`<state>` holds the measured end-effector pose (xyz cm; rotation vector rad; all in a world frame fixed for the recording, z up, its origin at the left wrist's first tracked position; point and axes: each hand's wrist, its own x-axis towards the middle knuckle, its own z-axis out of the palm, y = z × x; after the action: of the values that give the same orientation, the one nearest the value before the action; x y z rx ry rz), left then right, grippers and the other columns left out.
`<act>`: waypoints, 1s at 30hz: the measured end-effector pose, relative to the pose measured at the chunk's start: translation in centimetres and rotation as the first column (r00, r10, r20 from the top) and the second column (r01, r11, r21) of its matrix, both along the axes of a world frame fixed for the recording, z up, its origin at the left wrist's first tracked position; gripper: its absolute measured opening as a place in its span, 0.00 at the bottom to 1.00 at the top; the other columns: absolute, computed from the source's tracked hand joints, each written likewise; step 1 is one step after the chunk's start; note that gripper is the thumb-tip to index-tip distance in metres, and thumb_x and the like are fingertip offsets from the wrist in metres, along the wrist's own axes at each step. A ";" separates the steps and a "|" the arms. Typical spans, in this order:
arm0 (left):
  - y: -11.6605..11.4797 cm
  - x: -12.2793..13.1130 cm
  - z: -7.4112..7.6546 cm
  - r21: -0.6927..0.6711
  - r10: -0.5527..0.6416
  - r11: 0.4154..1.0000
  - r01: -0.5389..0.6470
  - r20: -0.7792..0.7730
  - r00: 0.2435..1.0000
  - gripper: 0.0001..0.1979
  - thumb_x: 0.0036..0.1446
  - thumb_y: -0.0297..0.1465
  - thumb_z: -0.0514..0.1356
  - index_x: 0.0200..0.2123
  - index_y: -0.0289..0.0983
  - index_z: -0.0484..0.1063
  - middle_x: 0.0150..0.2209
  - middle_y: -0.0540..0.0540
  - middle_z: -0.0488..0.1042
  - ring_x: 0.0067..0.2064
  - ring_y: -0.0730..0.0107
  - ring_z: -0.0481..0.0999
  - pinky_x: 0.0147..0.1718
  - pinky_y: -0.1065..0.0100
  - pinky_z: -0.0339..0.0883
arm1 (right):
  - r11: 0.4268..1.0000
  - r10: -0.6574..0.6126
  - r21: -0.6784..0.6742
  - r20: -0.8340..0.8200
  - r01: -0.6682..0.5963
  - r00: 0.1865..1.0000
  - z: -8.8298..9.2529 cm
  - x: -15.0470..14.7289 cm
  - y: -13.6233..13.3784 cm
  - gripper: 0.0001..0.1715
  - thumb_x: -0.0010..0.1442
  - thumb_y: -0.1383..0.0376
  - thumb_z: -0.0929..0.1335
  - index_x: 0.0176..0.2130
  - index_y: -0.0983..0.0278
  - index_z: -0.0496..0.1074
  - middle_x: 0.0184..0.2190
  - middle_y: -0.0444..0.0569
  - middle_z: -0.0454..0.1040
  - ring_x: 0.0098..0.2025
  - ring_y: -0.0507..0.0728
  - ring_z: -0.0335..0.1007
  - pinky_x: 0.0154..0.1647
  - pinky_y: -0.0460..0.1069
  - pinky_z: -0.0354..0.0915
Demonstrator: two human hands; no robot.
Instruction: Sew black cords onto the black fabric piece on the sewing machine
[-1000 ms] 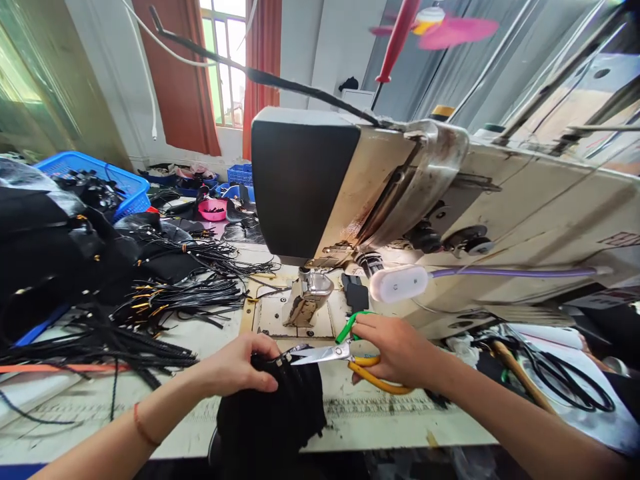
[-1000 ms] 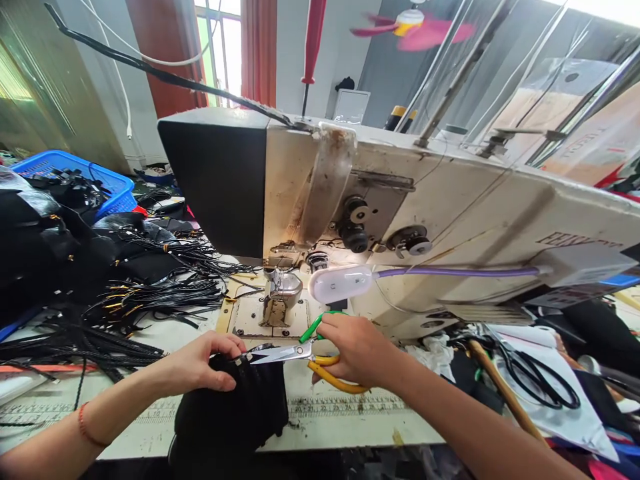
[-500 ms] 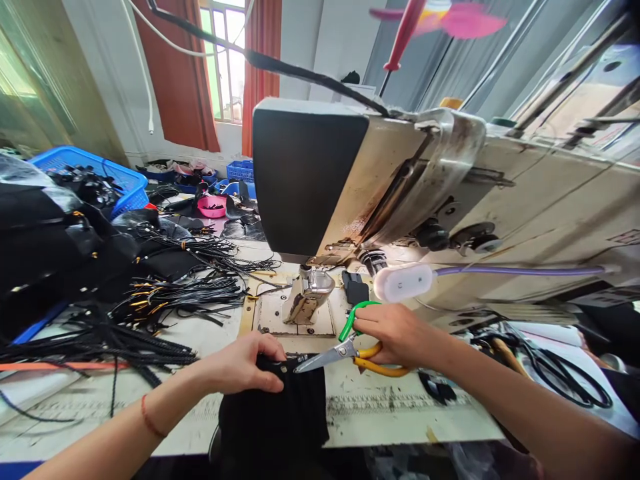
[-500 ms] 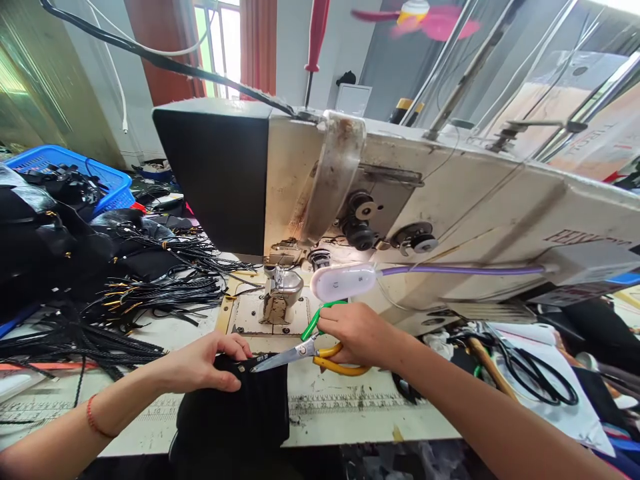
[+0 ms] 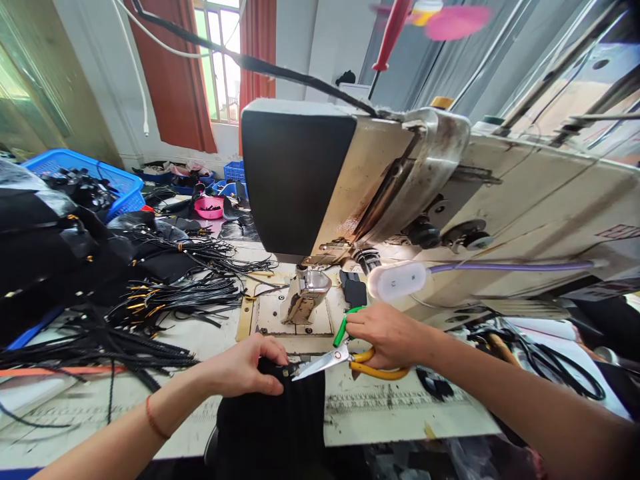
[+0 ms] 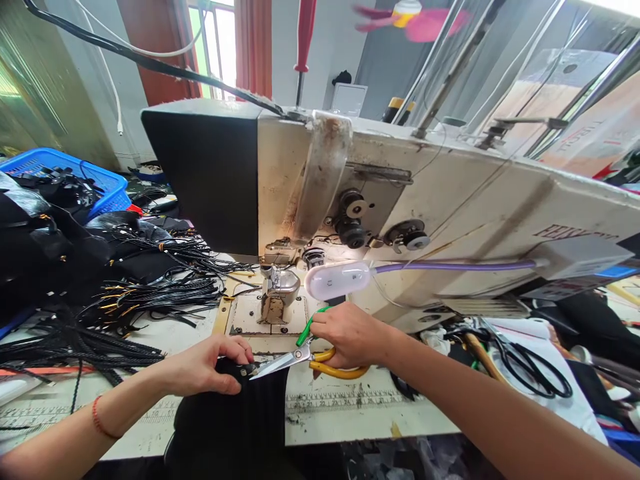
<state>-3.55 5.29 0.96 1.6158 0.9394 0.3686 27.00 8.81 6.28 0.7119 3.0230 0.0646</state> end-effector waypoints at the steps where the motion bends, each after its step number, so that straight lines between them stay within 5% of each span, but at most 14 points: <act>1: 0.0 0.0 0.0 0.003 0.001 1.000 -0.001 -0.009 1.000 0.14 0.40 0.33 0.68 0.34 0.37 0.75 0.46 0.45 0.74 0.49 0.59 0.72 0.53 0.62 0.61 | 1.000 -0.011 0.005 -0.010 0.011 1.000 -0.3 0.0 -0.2 0.23 0.60 0.48 0.66 0.27 0.64 0.67 0.25 0.46 0.71 0.25 0.52 0.63 0.24 0.49 0.45; 10: 0.5 -0.1 0.3 -0.010 -0.009 1.000 0.008 -0.100 0.995 0.14 0.38 0.34 0.69 0.32 0.37 0.75 0.39 0.49 0.75 0.44 0.60 0.73 0.46 0.66 0.64 | 0.988 -0.129 0.087 0.017 0.127 0.991 -3.2 2.5 -2.0 0.10 0.56 0.61 0.67 0.27 0.64 0.65 0.26 0.48 0.72 0.23 0.52 0.63 0.23 0.50 0.40; 16: 0.6 0.5 0.8 -0.045 -0.021 0.999 0.014 -0.145 0.989 0.16 0.38 0.34 0.68 0.33 0.37 0.74 0.30 0.53 0.72 0.36 0.66 0.70 0.34 0.70 0.62 | 0.951 -0.310 0.001 -0.012 0.310 0.951 -2.3 1.4 -3.6 0.17 0.58 0.53 0.68 0.30 0.63 0.65 0.30 0.48 0.72 0.30 0.56 0.68 0.27 0.49 0.50; 26: 0.5 1.1 0.7 -0.100 0.025 0.994 -0.036 -0.113 0.993 0.16 0.37 0.36 0.69 0.32 0.36 0.75 0.26 0.55 0.69 0.30 0.72 0.65 0.29 0.72 0.55 | 0.952 -0.202 0.213 -0.099 0.219 0.974 -3.8 0.2 -3.4 0.11 0.52 0.60 0.70 0.28 0.63 0.66 0.28 0.47 0.71 0.29 0.56 0.64 0.28 0.51 0.51; 30: 0.5 1.2 0.4 -0.099 0.013 0.995 -0.023 -0.099 0.995 0.16 0.35 0.35 0.69 0.31 0.36 0.76 0.27 0.54 0.69 0.31 0.71 0.65 0.29 0.72 0.57 | 0.980 -0.157 0.116 -0.061 0.163 0.986 -3.3 0.5 -2.6 0.10 0.52 0.60 0.69 0.28 0.63 0.65 0.28 0.46 0.71 0.28 0.54 0.64 0.26 0.50 0.49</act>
<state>-2.31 5.76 1.37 1.5456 1.0317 0.2524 27.49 6.18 2.94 0.9790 3.0174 0.2299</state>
